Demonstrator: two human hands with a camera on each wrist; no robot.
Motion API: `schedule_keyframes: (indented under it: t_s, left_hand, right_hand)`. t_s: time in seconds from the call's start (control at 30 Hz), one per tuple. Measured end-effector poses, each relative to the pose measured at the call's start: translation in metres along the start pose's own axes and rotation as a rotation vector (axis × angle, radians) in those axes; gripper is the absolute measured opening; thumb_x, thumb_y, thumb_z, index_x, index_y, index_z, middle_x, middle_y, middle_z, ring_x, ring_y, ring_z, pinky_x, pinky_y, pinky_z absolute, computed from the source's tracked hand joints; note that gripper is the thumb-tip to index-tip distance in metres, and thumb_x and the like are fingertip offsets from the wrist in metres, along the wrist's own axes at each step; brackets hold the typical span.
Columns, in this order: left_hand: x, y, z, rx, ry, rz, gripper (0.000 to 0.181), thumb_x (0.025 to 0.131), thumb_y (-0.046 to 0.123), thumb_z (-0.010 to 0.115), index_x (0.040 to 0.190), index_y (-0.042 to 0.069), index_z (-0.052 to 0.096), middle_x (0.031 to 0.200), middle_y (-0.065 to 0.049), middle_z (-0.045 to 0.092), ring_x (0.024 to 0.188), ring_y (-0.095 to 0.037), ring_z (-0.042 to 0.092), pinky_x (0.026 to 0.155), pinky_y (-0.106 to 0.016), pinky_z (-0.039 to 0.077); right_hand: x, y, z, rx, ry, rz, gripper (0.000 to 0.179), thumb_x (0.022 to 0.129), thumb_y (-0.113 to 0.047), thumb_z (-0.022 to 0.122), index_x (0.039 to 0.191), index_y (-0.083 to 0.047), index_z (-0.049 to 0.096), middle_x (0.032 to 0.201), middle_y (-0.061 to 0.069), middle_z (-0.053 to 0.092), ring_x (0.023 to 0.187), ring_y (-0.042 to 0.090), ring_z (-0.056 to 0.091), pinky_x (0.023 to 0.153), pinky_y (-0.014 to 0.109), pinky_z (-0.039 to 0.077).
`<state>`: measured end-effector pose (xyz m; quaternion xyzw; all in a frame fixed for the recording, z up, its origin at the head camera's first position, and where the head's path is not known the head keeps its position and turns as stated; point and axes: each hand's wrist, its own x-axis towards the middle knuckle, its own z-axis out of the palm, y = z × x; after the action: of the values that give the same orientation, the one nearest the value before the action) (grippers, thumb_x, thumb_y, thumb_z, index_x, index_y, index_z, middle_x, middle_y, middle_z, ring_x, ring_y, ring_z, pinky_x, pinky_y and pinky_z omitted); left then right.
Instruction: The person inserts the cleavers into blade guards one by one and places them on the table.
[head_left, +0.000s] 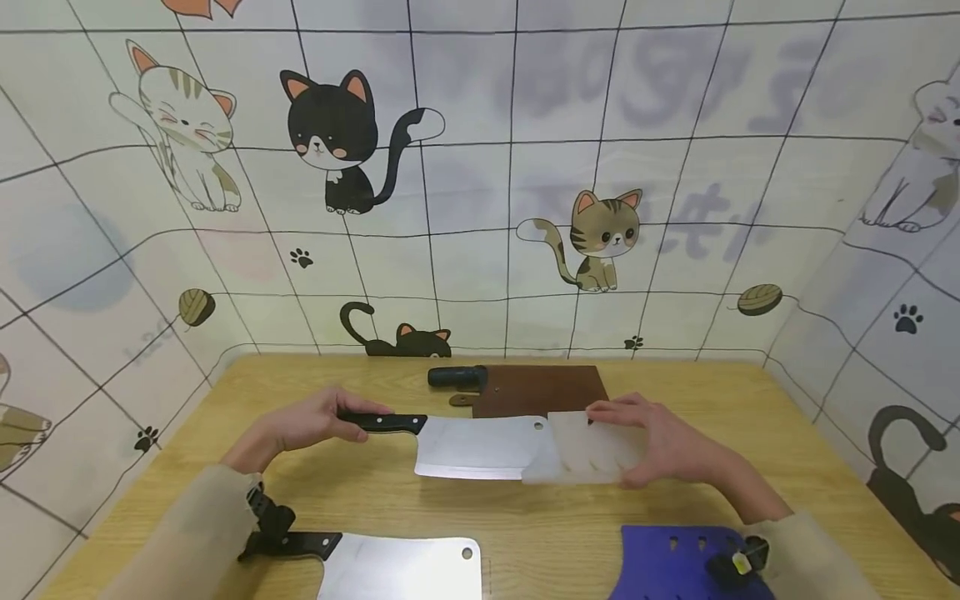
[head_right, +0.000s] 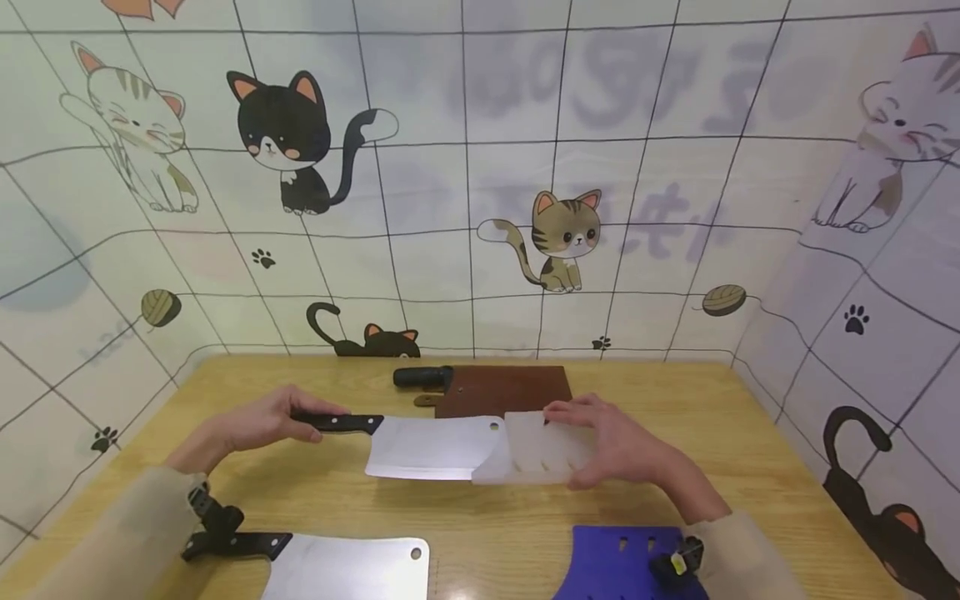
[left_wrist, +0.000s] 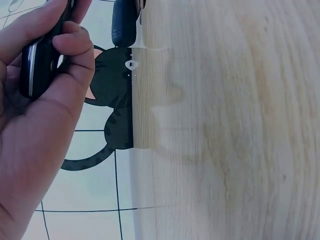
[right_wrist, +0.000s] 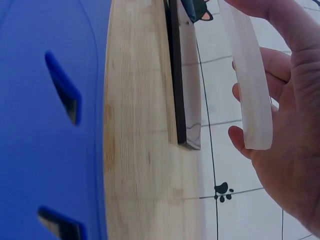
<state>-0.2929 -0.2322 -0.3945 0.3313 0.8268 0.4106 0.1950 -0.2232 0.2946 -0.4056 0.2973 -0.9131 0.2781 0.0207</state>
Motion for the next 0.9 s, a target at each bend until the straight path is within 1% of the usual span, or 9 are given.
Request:
schedule_keyframes:
  t_s: [0.1,0.23,0.33,0.4,0.47,0.6,0.73,0.9]
  left_hand:
    - [0.005,0.002,0.001,-0.015,0.004,-0.014,0.040,0.092,0.005,0.073,0.132,0.009,0.071,0.129,-0.010,0.068,0.104,-0.023,0.056,0.086,-0.032,0.043]
    - [0.011,0.004,0.007,-0.012,0.016,-0.040,0.039,0.093,0.012,0.074,0.132,0.015,0.072,0.129,-0.006,0.068,0.105,-0.025,0.054,0.088,-0.039,0.040]
    - [0.015,0.005,0.012,-0.023,0.029,-0.045,0.039,0.093,0.014,0.074,0.133,0.017,0.072,0.132,-0.006,0.067,0.114,-0.023,0.055,0.094,-0.043,0.040]
    - [0.017,0.005,0.015,-0.049,0.037,-0.047,0.040,0.094,0.014,0.073,0.133,0.015,0.071,0.135,-0.008,0.066,0.118,-0.024,0.055,0.097,-0.045,0.040]
    - [0.018,0.005,0.017,-0.067,0.046,-0.052,0.040,0.094,0.013,0.073,0.133,0.013,0.071,0.135,-0.008,0.065,0.119,-0.024,0.056,0.098,-0.045,0.041]
    - [0.018,0.004,0.020,-0.096,0.057,-0.052,0.040,0.094,0.011,0.073,0.133,0.011,0.071,0.135,-0.009,0.066,0.116,-0.024,0.057,0.096,-0.041,0.043]
    - [0.016,0.002,0.022,-0.101,0.058,-0.047,0.040,0.094,0.009,0.072,0.134,0.010,0.070,0.135,-0.010,0.066,0.121,-0.023,0.056,0.098,-0.041,0.044]
    - [0.014,-0.001,0.025,-0.087,0.067,-0.047,0.040,0.094,0.010,0.073,0.133,0.010,0.070,0.135,-0.009,0.065,0.123,-0.023,0.055,0.099,-0.041,0.044]
  right_hand:
    - [0.001,-0.003,0.001,-0.001,0.001,-0.021,0.090,0.059,-0.033,0.092,0.143,-0.017,0.064,0.143,-0.004,0.059,0.123,0.020,0.048,0.089,0.042,0.046]
    - [0.002,-0.007,0.001,-0.013,0.005,-0.033,0.091,0.059,-0.033,0.092,0.143,-0.017,0.063,0.144,-0.004,0.059,0.123,0.019,0.048,0.088,0.041,0.046]
    - [0.004,-0.011,0.001,-0.004,0.001,-0.025,0.091,0.058,-0.031,0.092,0.143,-0.017,0.063,0.144,-0.004,0.058,0.125,0.019,0.047,0.089,0.041,0.046]
    - [0.006,-0.012,0.002,0.000,-0.005,-0.020,0.090,0.059,-0.030,0.092,0.143,-0.017,0.063,0.145,-0.003,0.058,0.127,0.021,0.047,0.089,0.041,0.046]
    - [0.008,-0.013,0.002,-0.001,-0.012,-0.011,0.091,0.059,-0.030,0.092,0.144,-0.016,0.062,0.145,-0.003,0.057,0.128,0.024,0.046,0.090,0.044,0.046]
    - [0.009,-0.013,0.003,-0.001,-0.016,0.000,0.090,0.059,-0.031,0.091,0.143,-0.016,0.063,0.145,-0.002,0.057,0.130,0.028,0.046,0.090,0.048,0.045]
    - [0.011,-0.010,0.006,-0.004,-0.011,-0.015,0.089,0.059,-0.030,0.091,0.142,-0.015,0.064,0.144,-0.002,0.058,0.130,0.030,0.047,0.089,0.046,0.046]
    - [0.012,-0.011,0.006,-0.020,-0.018,-0.020,0.089,0.058,-0.029,0.090,0.142,-0.014,0.064,0.144,-0.003,0.057,0.130,0.028,0.048,0.090,0.044,0.047]
